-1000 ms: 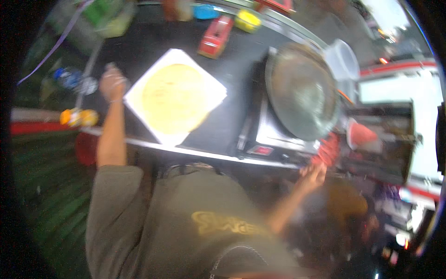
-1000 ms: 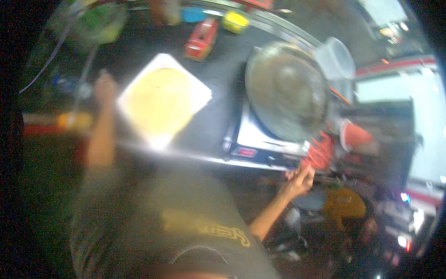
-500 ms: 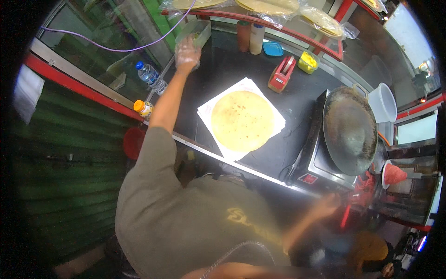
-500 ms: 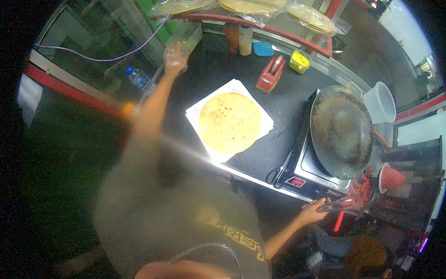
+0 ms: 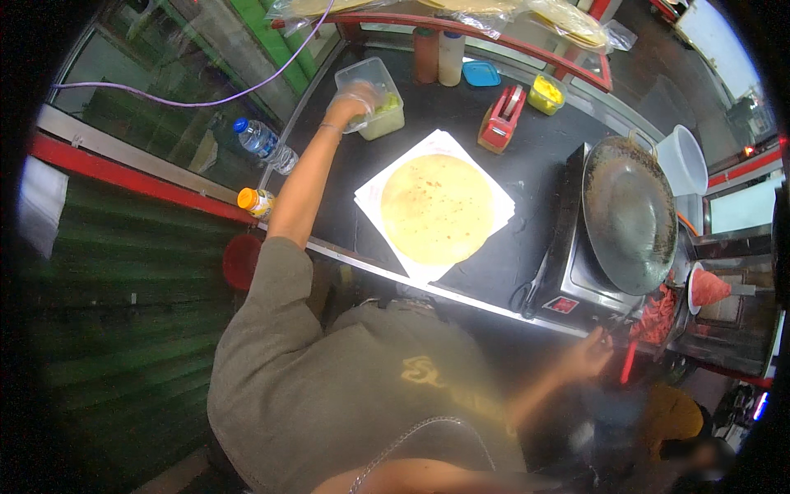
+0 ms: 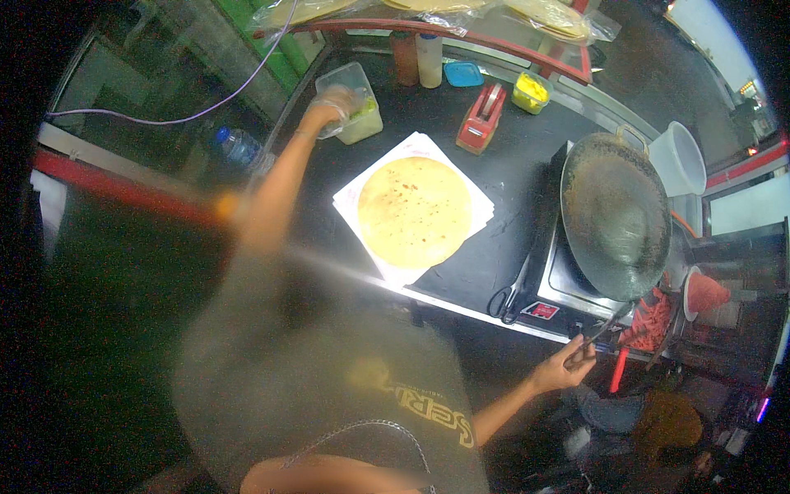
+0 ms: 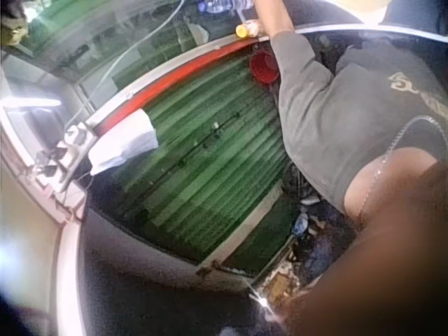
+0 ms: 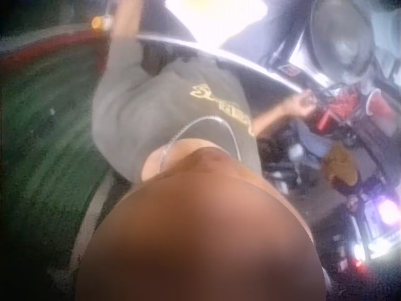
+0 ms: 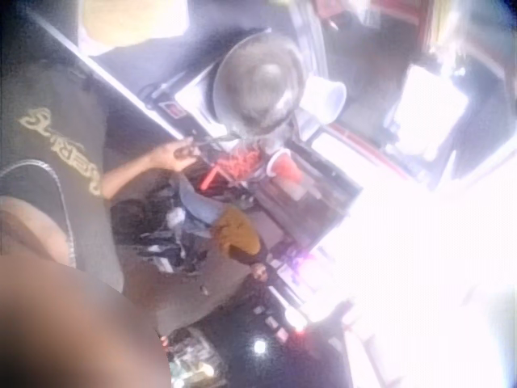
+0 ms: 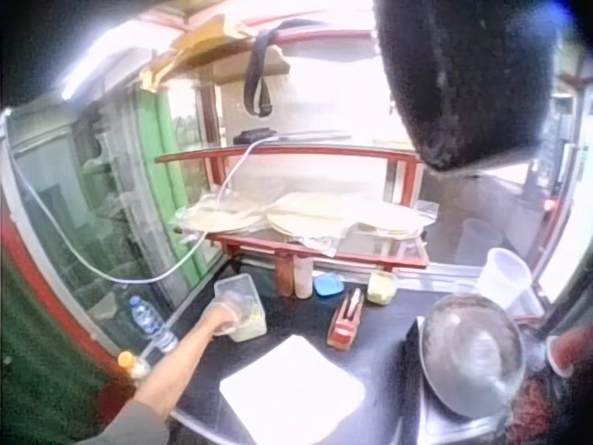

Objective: The person cooks a tortilla on a flat griddle, then places it on a paper wrapper. They add shredded lettuce, cooked red meat, and sauces to assemble a taco.

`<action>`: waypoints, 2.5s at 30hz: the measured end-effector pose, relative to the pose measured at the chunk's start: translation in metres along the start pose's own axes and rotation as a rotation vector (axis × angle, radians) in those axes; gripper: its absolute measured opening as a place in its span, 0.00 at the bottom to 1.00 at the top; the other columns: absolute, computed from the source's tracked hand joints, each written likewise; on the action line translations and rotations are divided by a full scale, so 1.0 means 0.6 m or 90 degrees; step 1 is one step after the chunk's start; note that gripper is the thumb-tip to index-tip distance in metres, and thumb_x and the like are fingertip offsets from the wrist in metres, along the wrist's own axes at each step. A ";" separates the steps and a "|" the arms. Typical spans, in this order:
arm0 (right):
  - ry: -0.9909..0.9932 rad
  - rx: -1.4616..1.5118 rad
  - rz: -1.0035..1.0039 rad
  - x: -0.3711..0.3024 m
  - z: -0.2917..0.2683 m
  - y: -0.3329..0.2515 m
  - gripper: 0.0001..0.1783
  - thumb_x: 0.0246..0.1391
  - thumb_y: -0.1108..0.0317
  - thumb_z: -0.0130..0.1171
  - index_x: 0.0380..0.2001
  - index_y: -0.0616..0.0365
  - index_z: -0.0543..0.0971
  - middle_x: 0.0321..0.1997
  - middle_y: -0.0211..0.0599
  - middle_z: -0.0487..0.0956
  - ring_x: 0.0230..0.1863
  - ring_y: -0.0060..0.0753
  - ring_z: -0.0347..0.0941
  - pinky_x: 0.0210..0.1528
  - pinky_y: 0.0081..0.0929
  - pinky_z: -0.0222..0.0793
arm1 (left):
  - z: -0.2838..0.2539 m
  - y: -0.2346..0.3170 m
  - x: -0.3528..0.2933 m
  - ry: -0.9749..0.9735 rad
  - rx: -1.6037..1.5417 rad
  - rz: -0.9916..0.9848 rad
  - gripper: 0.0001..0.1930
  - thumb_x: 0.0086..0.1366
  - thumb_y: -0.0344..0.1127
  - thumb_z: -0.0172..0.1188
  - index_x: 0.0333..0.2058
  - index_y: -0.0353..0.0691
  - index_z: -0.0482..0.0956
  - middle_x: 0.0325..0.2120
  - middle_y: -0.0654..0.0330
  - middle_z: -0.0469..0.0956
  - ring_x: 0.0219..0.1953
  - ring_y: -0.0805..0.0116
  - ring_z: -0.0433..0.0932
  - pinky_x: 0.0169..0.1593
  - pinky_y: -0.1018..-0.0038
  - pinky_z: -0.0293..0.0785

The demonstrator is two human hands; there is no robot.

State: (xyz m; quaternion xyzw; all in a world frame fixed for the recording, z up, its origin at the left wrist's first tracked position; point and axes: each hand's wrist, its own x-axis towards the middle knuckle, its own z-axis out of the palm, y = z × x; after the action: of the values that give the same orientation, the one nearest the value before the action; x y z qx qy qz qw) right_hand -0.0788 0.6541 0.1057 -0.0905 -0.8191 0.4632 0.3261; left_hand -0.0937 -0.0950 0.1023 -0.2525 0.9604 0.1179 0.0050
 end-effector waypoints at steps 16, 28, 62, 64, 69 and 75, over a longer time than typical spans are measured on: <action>-0.385 0.349 -0.068 -0.088 0.208 -0.186 0.07 0.67 0.75 0.76 0.45 0.65 0.88 0.31 0.29 0.88 0.30 0.15 0.78 0.36 0.18 0.72 | -0.142 0.048 -0.071 0.009 -0.136 -0.034 0.19 0.66 0.38 0.76 0.54 0.41 0.93 0.54 0.46 0.90 0.55 0.50 0.90 0.61 0.59 0.84; -0.510 0.242 -0.063 -0.072 0.247 -0.198 0.06 0.67 0.73 0.76 0.41 0.65 0.88 0.28 0.26 0.85 0.29 0.14 0.75 0.36 0.19 0.70 | -0.166 0.097 -0.137 0.131 -0.230 -0.049 0.19 0.70 0.39 0.73 0.58 0.40 0.90 0.56 0.47 0.89 0.59 0.47 0.88 0.66 0.59 0.80; -0.758 -0.206 -0.222 -0.080 0.230 -0.250 0.29 0.64 0.70 0.74 0.69 0.45 0.87 0.40 0.48 0.85 0.42 0.52 0.84 0.47 0.49 0.79 | 0.082 0.186 -0.333 -0.007 -0.183 0.213 0.31 0.63 0.53 0.81 0.62 0.49 0.88 0.63 0.52 0.84 0.63 0.47 0.82 0.69 0.54 0.78; -0.765 -0.180 -0.270 -0.081 0.238 -0.255 0.29 0.64 0.70 0.74 0.69 0.46 0.87 0.39 0.49 0.84 0.40 0.53 0.83 0.47 0.48 0.78 | 0.094 0.194 -0.331 0.030 -0.188 0.247 0.29 0.63 0.53 0.81 0.60 0.48 0.89 0.62 0.52 0.85 0.62 0.48 0.83 0.68 0.55 0.79; -0.734 -0.106 -0.174 -0.079 0.245 -0.259 0.30 0.64 0.70 0.74 0.70 0.47 0.86 0.41 0.50 0.86 0.37 0.52 0.83 0.45 0.46 0.78 | 0.114 0.194 -0.318 -0.010 -0.304 0.243 0.20 0.67 0.46 0.79 0.54 0.47 0.92 0.51 0.56 0.91 0.53 0.50 0.87 0.61 0.56 0.81; -0.726 -0.107 -0.150 -0.069 0.226 -0.255 0.30 0.65 0.69 0.74 0.70 0.47 0.86 0.42 0.49 0.87 0.36 0.49 0.84 0.44 0.45 0.78 | 0.102 0.201 -0.309 0.117 -0.415 0.335 0.09 0.68 0.29 0.74 0.46 0.42 0.94 0.52 0.56 0.92 0.50 0.54 0.88 0.55 0.58 0.84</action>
State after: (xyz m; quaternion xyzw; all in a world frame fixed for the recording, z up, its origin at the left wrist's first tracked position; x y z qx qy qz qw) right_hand -0.1072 0.4561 0.1636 0.2393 -0.9036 0.3326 -0.1250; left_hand 0.0066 0.1108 0.0828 0.0035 0.9010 0.3893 -0.1912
